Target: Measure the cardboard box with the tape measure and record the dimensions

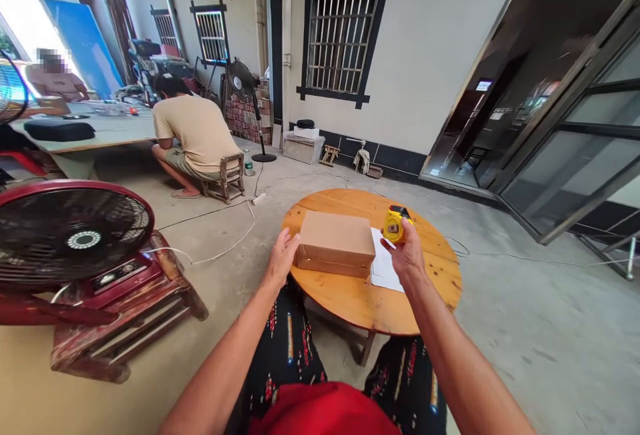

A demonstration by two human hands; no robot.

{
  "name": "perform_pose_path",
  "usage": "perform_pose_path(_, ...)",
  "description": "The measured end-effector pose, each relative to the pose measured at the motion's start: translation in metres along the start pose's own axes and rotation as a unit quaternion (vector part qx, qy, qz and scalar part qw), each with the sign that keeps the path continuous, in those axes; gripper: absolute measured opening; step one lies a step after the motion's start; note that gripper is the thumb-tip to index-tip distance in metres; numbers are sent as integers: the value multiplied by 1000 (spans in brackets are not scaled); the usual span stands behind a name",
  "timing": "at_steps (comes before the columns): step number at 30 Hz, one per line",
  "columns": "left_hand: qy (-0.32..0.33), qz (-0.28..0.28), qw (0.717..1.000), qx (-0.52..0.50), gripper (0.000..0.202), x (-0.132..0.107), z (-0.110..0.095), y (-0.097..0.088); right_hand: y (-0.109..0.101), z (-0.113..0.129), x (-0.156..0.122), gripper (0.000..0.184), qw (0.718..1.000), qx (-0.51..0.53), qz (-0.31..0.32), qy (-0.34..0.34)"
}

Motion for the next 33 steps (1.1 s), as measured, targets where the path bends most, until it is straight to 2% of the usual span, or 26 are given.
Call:
perform_pose_path(2, -7, 34, 999, 3, 60, 10, -4, 12, -7, -6, 4, 38, 1000, -5, -6, 12)
perform_pose_path(5, 12, 90, 996, 7, 44, 11, -11, 25, -6, -18, 6, 34, 1000, -3, 6, 13)
perform_pose_path(8, 60, 110, 992, 5, 47, 4, -13, 24, -4, -23, 2, 34, 999, 20, 41, -9)
perform_pose_path(12, 110, 89, 990, 6, 69, -13, 6, 10, -19, -29, -17, 36, 995, 52, 89, -18)
perform_pose_path(16, 99, 52, 993, 28, 65, -27, 42, 6, -47, -57, -43, 34, 990, 94, 99, 39)
perform_pose_path(19, 90, 26, 994, 48, 62, -28, 54, 10, -59, -76, -53, 30, 985, 128, 92, 70)
perform_pose_path(22, 90, 15, 994, 66, 60, -26, 49, 10, -63, -77, -53, 34, 985, 127, 95, 67)
perform_pose_path(24, 93, -4, 992, 83, 59, -29, 41, 4, -67, -71, -52, 36, 985, 123, 96, 75)
perform_pose_path(27, 92, -60, 987, 115, 56, -49, 28, -9, -76, -60, -56, 39, 981, 110, 122, 104)
perform_pose_path(29, 80, -67, 985, 140, 46, -68, 16, -10, -79, -52, -63, 44, 975, 71, 174, 121)
perform_pose_path(30, 64, -34, 986, 149, 41, -79, 10, -5, -78, -48, -68, 48, 969, 44, 206, 126)
perform_pose_path(33, -24, 168, 979, 115, 39, -107, -9, 30, -69, -32, -84, 59, 935, -63, 321, 136)
Point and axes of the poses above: each hand's wrist, its own x-axis towards the middle knuckle, its own y-axis out of the palm, z = x × y, the point moved 4 cm from there along x, towards the middle knuckle, and after that the axes turned 1 degree about -z, right-handed, at the moved point
